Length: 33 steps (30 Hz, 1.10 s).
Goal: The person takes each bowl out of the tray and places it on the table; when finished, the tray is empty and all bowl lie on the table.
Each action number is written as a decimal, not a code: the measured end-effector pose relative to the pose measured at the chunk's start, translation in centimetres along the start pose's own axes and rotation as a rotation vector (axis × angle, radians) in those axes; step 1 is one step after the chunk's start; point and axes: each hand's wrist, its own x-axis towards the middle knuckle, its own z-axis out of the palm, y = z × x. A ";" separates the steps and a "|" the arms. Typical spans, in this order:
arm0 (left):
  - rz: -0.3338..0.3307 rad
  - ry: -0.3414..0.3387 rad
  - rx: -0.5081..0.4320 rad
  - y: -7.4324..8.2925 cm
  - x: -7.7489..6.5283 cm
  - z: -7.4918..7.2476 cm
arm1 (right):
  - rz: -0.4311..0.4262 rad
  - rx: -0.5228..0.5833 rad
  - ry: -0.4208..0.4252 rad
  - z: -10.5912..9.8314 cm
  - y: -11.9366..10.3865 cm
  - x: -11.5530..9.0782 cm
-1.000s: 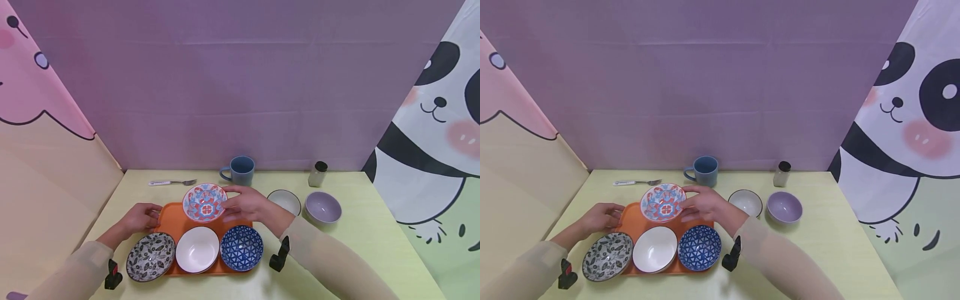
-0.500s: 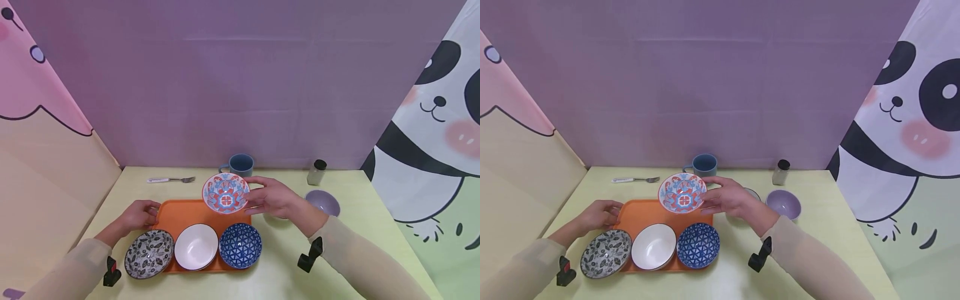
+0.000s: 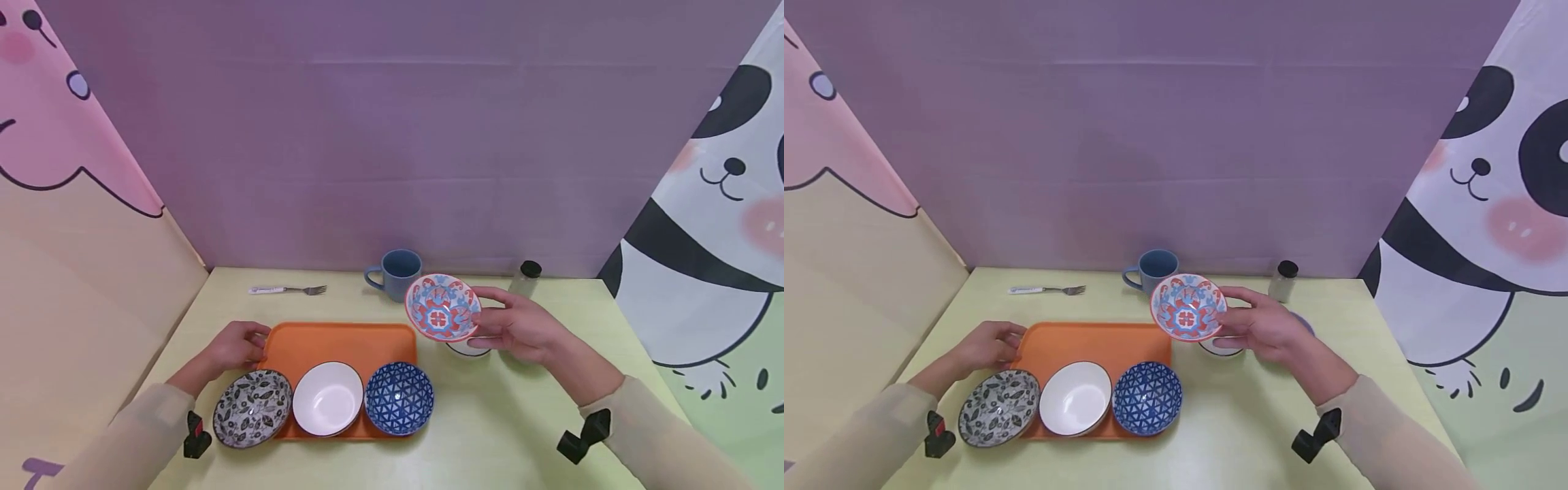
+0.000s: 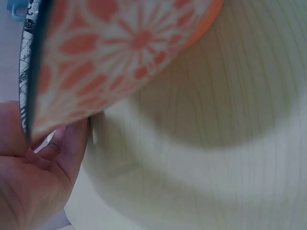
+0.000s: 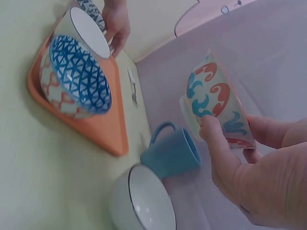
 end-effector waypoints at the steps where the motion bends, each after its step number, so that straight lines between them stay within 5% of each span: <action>1: -0.003 0.003 -0.002 0.1 0.0 0.0 | 0.002 0.016 0.008 -0.4 0.1 -0.4; 22: -0.043 0.018 0.020 0.8 -0.3 0.0 | -0.042 0.184 0.149 -9.8 0.1 -8.5; 33: -0.033 0.024 0.018 0.9 -0.4 0.1 | -0.119 0.336 0.092 -16.3 2.0 -11.7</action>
